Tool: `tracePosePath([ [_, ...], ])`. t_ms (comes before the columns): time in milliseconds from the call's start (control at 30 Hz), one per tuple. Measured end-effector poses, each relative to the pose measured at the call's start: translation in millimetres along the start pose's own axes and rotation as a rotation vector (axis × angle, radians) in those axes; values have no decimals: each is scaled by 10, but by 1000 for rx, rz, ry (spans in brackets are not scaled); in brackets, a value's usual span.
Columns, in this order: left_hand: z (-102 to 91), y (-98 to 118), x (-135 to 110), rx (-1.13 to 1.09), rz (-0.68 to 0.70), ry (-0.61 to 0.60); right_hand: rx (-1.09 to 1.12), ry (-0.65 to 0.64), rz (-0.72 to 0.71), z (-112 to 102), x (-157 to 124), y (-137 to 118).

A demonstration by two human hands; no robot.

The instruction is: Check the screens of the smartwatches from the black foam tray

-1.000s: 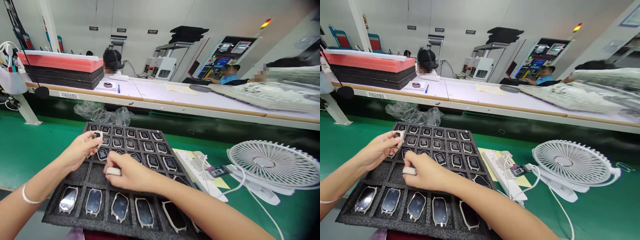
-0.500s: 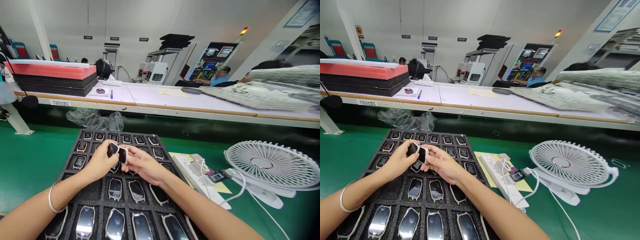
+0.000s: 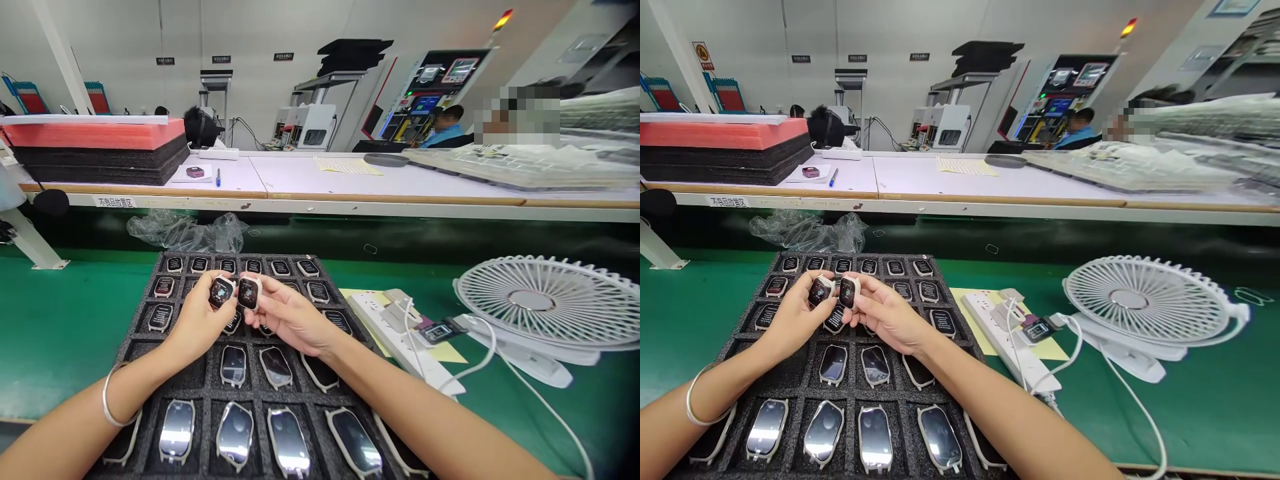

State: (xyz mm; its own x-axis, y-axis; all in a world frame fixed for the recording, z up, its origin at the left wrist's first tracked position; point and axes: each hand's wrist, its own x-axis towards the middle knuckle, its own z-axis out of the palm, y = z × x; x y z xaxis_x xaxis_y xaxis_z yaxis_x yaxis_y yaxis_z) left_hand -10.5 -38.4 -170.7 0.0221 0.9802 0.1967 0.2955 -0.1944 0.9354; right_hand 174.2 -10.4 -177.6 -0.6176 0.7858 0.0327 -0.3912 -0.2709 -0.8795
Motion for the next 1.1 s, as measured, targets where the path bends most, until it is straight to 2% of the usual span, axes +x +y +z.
tracePosePath([
  [667,14,55,-41,5,-1,41,-8,-95,-19,5,-9,12],
  [1100,15,34,-28,8,22,19,10,-127,-28,-23,0,17],
])
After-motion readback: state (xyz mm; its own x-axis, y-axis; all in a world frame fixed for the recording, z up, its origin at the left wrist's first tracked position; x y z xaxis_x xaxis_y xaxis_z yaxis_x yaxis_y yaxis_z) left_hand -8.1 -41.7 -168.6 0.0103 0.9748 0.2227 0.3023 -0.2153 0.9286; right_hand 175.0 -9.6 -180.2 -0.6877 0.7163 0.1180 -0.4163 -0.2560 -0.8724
